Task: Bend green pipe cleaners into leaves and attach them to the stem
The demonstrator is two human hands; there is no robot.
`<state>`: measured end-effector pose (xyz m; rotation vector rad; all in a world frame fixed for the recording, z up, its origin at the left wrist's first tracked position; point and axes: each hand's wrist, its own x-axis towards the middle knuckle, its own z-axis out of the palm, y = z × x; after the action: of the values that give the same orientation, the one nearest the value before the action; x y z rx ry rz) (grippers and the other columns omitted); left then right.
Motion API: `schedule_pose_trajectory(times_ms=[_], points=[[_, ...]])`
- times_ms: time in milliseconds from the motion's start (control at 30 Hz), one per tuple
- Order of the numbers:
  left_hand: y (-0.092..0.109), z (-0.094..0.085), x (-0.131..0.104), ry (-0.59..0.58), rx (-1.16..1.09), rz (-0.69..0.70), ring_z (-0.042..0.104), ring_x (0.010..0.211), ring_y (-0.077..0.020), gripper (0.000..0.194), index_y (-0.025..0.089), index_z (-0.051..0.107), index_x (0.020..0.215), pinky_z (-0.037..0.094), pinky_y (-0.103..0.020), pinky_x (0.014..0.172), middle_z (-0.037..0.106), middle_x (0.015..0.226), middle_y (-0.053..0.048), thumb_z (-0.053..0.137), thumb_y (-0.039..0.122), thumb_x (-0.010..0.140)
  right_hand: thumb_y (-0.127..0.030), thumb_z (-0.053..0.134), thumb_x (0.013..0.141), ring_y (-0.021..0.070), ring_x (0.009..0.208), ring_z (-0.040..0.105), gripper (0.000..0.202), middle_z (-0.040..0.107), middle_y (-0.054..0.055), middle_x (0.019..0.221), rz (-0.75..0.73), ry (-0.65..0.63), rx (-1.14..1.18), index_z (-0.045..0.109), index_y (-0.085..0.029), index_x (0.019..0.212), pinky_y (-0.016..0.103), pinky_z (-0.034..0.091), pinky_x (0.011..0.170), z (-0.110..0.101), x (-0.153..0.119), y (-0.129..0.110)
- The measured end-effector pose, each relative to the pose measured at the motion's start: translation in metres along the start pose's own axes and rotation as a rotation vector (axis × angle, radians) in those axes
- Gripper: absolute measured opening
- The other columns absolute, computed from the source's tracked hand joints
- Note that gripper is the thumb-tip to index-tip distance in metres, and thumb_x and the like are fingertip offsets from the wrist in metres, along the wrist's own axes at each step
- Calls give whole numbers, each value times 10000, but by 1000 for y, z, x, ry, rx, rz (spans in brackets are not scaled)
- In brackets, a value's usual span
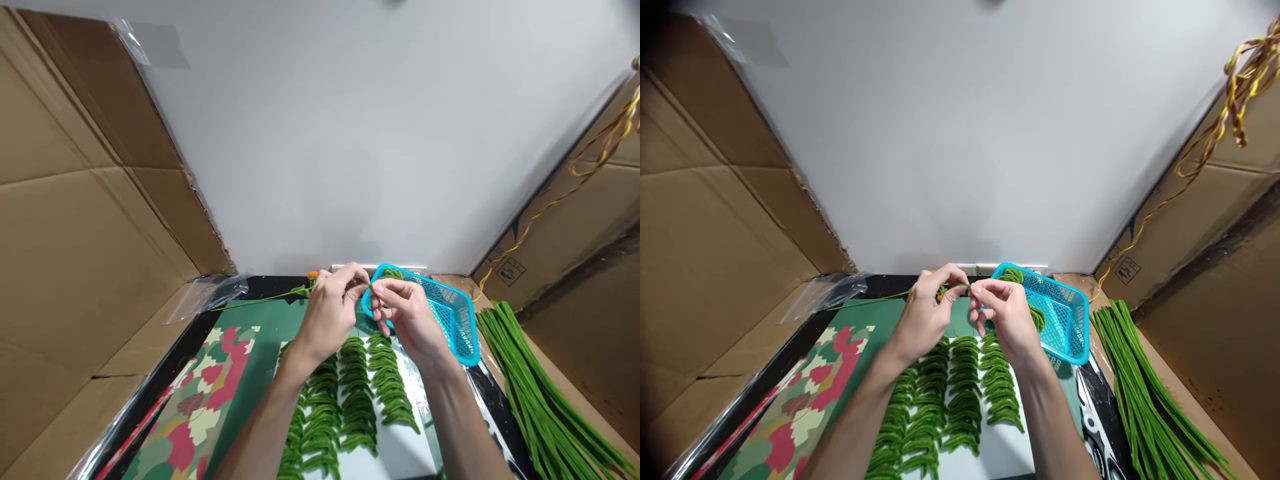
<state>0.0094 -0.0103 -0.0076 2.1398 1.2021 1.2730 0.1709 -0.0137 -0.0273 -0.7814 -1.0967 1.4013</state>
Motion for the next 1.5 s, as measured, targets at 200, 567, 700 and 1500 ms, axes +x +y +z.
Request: schedule_pose_trajectory(times_ms=[200,567,700,1500], points=[[10,-2,2,-223,-458,-123,636,738,-150,181,190,674,969,495,-264,711,686,865,-15,653,366,1003,-310,656,1023,160,651,697,165,739,50,801,-571,154,-740,761,-197,966,239,564,513,-11,-35,-3],[28,15,-3,-360,-845,-245,525,555,-95,292,165,608,841,469,-217,536,578,657,35,802,382,869,-50,687,943,230,807,798,533,822,92,984,-1293,87,-1574,635,-234,1441,326,620,696,-63,-64,-15],[31,20,-4,-339,-910,-272,495,525,-93,331,164,606,812,458,-213,479,552,619,41,809,422,854,-61,719,925,237,834,806,540,833,98,1032,-1397,119,-1600,656,-221,1437,336,648,709,-67,-68,-21],[46,57,-31,-35,-502,-67,628,709,-129,150,200,584,894,465,-243,670,648,787,11,510,133,1005,-429,866,801,14,429,220,298,577,-30,675,1,244,197,750,-155,782,167,231,351,-11,-80,-5]])
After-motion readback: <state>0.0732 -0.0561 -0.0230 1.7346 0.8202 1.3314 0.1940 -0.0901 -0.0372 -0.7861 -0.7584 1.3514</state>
